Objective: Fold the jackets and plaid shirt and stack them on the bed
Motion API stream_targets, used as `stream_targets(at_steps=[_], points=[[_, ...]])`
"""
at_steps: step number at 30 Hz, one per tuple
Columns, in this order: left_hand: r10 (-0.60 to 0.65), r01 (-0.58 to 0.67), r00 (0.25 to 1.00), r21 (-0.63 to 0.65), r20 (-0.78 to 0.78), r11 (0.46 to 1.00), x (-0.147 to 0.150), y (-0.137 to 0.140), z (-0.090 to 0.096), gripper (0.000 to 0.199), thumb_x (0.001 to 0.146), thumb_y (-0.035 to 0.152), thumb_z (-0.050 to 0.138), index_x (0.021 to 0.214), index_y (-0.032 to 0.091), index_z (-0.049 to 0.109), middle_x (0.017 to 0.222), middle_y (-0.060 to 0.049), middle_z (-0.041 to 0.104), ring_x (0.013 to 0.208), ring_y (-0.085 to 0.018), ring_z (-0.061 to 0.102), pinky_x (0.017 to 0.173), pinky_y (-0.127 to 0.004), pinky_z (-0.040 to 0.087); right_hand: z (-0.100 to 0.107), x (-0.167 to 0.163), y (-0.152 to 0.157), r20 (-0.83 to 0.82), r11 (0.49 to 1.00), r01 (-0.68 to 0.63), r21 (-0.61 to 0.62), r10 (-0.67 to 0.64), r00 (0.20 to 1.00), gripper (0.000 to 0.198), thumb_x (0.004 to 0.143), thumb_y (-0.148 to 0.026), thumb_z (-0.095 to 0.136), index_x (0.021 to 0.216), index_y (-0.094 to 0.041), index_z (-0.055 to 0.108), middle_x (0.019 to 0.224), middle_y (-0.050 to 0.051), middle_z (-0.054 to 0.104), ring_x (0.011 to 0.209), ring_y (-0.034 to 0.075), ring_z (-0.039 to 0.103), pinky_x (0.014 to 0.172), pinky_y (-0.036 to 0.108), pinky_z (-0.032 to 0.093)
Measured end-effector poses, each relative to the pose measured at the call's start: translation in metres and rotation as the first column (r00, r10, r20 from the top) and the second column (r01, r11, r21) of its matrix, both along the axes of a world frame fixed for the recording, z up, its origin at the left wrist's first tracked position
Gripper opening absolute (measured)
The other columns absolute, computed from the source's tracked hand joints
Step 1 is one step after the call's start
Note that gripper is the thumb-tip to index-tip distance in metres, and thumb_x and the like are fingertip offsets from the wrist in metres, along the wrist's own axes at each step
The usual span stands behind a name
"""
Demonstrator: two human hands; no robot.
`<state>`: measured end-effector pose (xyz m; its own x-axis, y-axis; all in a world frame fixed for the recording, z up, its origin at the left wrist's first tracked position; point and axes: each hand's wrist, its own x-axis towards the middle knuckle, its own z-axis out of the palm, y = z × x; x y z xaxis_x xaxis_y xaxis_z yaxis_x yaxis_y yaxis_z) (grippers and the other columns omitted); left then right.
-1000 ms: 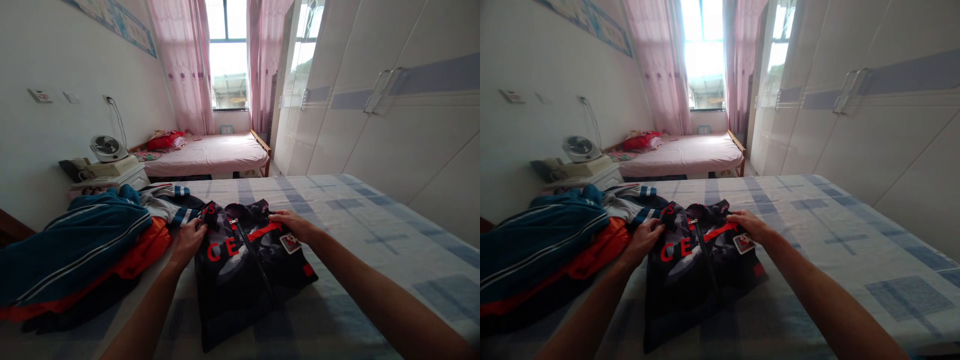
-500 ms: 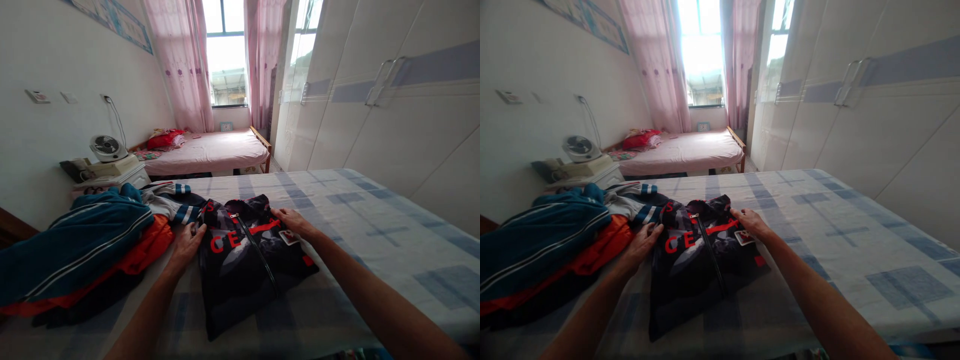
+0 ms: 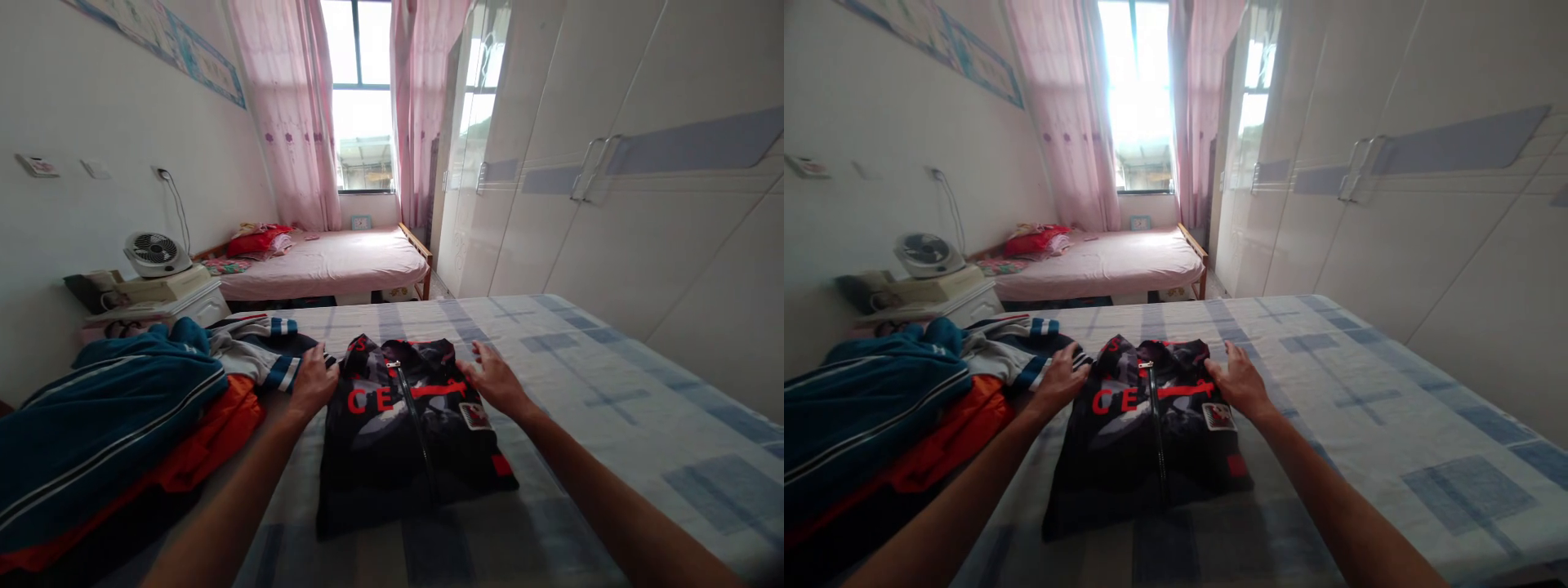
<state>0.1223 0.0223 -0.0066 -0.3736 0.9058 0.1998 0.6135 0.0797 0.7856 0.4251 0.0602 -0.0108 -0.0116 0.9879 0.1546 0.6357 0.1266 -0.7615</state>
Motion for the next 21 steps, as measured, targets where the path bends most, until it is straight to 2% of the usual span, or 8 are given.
stream_targets(at_steps=[3,5,6,8,11,13,16,21], points=[[-0.116,0.136,0.962,0.068,-0.247,0.988,0.023,0.004,0.014,0.049,0.084,0.021,0.048,0.133,0.016,0.05,0.144,-0.011,0.045,0.138,-0.024,0.032,0.116,-0.038,0.019,0.017,-0.015,0.003,0.191,0.959,-0.136,0.248,0.089,0.978,0.055,0.089,-0.044,0.044,0.136,-0.017,0.045,0.142,0.012,0.045,0.129,0.025,0.042,0.108,0.038,0.031],[-0.201,0.236,0.907,0.051,-0.371,0.97,0.041,0.004,0.011,0.045,0.087,0.029,0.048,0.132,0.023,0.053,0.147,-0.005,0.042,0.139,-0.023,0.029,0.117,-0.038,0.015,0.019,-0.032,0.007,0.289,0.916,-0.272,0.297,0.185,0.939,0.052,0.092,-0.046,0.039,0.138,-0.023,0.045,0.146,0.007,0.041,0.135,0.023,0.034,0.111,0.039,0.026],[-0.221,0.255,0.882,0.028,-0.416,0.967,0.047,0.004,0.005,0.044,0.087,0.034,0.048,0.13,0.025,0.054,0.148,-0.004,0.041,0.14,-0.024,0.028,0.117,-0.04,0.014,0.014,-0.039,0.011,0.349,0.908,-0.314,0.278,0.209,0.914,0.052,0.093,-0.047,0.037,0.139,-0.025,0.044,0.149,0.005,0.038,0.138,0.024,0.03,0.112,0.041,0.024],[-0.207,0.22,0.856,-0.029,-0.473,0.975,0.053,0.004,-0.016,0.046,0.088,0.039,0.047,0.13,0.022,0.055,0.148,-0.008,0.041,0.14,-0.029,0.027,0.115,-0.048,0.015,-0.005,-0.05,0.019,0.461,0.926,-0.334,0.173,0.223,0.859,0.052,0.093,-0.049,0.036,0.14,-0.027,0.044,0.151,0.003,0.035,0.141,0.026,0.024,0.112,0.045,0.021],[-0.148,0.106,0.842,-0.109,-0.519,0.988,0.045,0.004,-0.05,0.053,0.091,0.042,0.04,0.132,0.011,0.052,0.144,-0.018,0.044,0.137,-0.036,0.031,0.11,-0.055,0.021,-0.044,-0.052,0.032,0.542,0.961,-0.275,0.015,0.223,0.81,0.054,0.093,-0.049,0.035,0.141,-0.024,0.043,0.15,0.004,0.036,0.139,0.027,0.027,0.112,0.045,0.021],[-0.137,0.074,0.828,-0.137,-0.543,0.988,0.038,0.005,-0.064,0.058,0.091,0.045,0.037,0.135,0.009,0.048,0.144,-0.019,0.043,0.137,-0.036,0.031,0.11,-0.053,0.022,-0.062,-0.048,0.039,0.545,0.969,-0.248,-0.006,0.212,0.811,0.056,0.094,-0.049,0.032,0.142,-0.022,0.041,0.151,0.004,0.034,0.139,0.026,0.028,0.112,0.043,0.021],[-0.141,0.06,0.81,-0.158,-0.569,0.986,0.033,0.007,-0.068,0.061,0.092,0.049,0.034,0.138,0.011,0.045,0.147,-0.016,0.04,0.138,-0.034,0.029,0.111,-0.052,0.021,-0.071,-0.043,0.044,0.543,0.971,-0.239,-0.009,0.205,0.814,0.057,0.094,-0.05,0.029,0.143,-0.023,0.039,0.153,0.003,0.03,0.14,0.025,0.026,0.113,0.043,0.019],[-0.133,0.042,0.802,-0.167,-0.582,0.985,0.035,0.007,-0.065,0.061,0.092,0.05,0.033,0.138,0.012,0.046,0.147,-0.014,0.04,0.138,-0.033,0.03,0.111,-0.049,0.021,-0.067,-0.044,0.044,0.536,0.969,-0.246,-0.015,0.215,0.816,0.056,0.094,-0.049,0.03,0.143,-0.023,0.039,0.152,0.003,0.031,0.14,0.025,0.026,0.113,0.044,0.018]])
